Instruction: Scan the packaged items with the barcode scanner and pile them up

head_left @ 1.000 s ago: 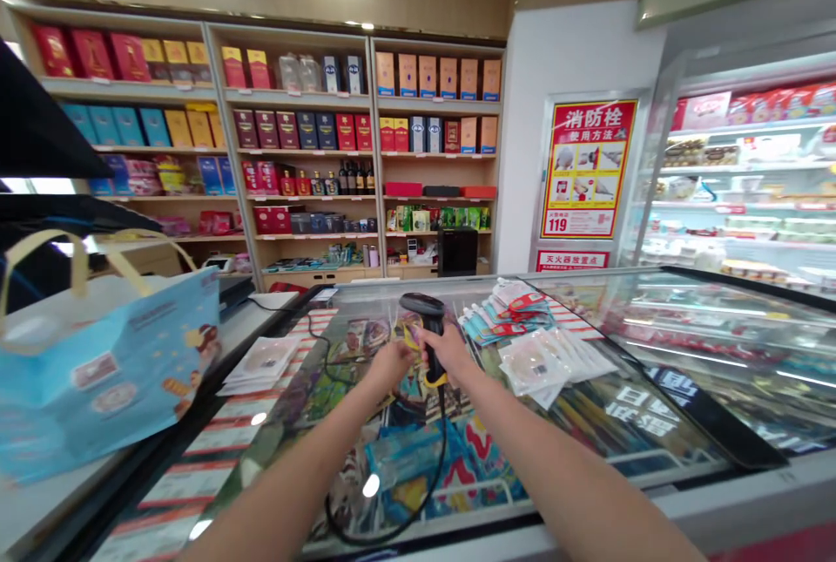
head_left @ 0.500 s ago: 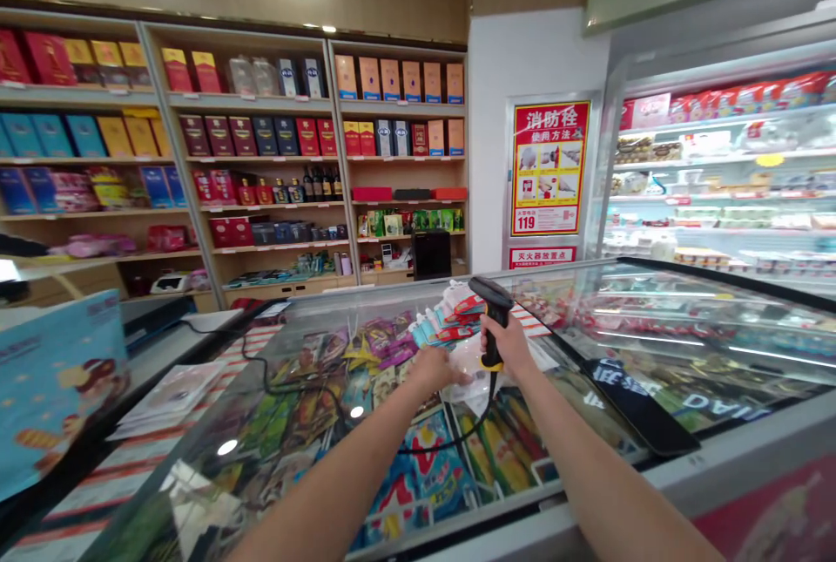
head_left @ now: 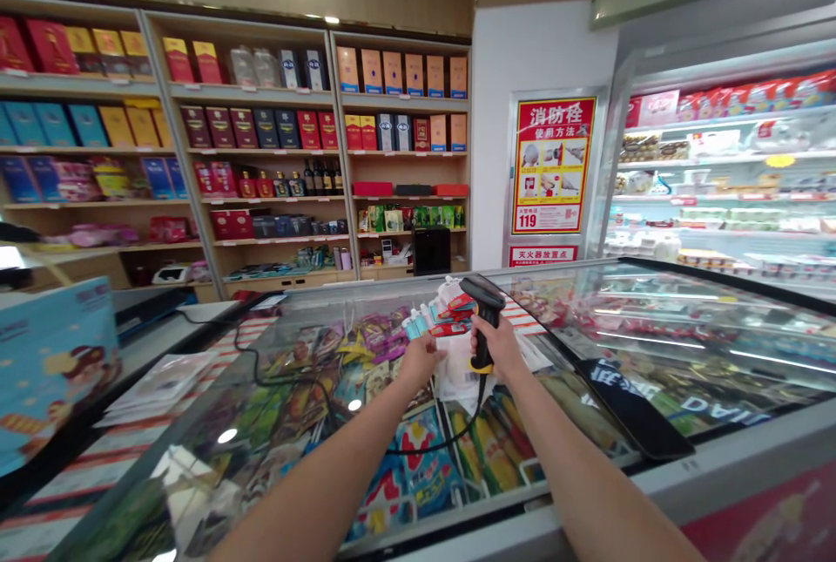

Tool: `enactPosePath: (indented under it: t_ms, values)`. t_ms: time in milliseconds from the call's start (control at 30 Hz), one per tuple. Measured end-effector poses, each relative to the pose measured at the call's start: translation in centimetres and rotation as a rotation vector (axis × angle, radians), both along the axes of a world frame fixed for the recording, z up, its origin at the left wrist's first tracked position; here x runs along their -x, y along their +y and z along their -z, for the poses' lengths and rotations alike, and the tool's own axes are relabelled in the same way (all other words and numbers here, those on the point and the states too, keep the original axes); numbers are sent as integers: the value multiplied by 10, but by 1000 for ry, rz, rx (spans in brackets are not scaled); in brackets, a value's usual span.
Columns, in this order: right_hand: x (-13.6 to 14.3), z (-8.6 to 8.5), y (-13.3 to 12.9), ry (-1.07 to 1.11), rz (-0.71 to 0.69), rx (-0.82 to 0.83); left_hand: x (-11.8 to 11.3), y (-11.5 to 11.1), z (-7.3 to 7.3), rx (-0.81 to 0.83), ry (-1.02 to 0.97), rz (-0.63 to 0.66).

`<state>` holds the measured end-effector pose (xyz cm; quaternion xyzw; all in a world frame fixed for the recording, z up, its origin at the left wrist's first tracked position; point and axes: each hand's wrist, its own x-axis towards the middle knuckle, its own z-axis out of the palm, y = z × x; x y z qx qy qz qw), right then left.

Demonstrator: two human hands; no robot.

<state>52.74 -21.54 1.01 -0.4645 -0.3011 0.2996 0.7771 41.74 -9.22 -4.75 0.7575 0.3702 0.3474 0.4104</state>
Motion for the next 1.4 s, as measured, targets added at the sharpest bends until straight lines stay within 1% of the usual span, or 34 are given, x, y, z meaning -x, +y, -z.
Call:
enactPosePath:
  t_ms: [67, 133, 200, 300, 400, 467, 567, 700, 800, 933, 1233, 1400]
  values:
    - [1, 0, 0, 18, -53, 1, 4, 5, -6, 34, -150, -46]
    - [3, 1, -1, 38, -117, -1, 11, 15, -15, 18, -313, -166]
    - [4, 1, -2, 52, -166, 10, 19, 28, -24, -15, -433, -265]
    - [7, 1, -4, 31, -235, 73, 30, 49, -32, -28, -485, -376]
    - [9, 4, -5, -31, -314, 183, 34, 64, -30, -11, -497, -434]
    - [11, 6, -6, -89, -372, 269, 33, 69, -26, -1, -507, -427]
    - [14, 8, -8, -154, -445, 361, 32, 70, -22, 22, -514, -410]
    - [16, 5, -11, -177, -428, 427, 32, 68, -23, 32, -526, -380]
    - [17, 2, -14, -176, -408, 436, 31, 67, -24, 20, -515, -380]
    - [18, 2, -16, -190, -431, 453, 31, 65, -24, 3, -501, -356]
    - [18, 1, -17, -205, -410, 451, 31, 60, -30, 43, -482, -369]
    - [15, 7, -14, -211, -415, 446, 30, 64, -24, 52, -521, -349]
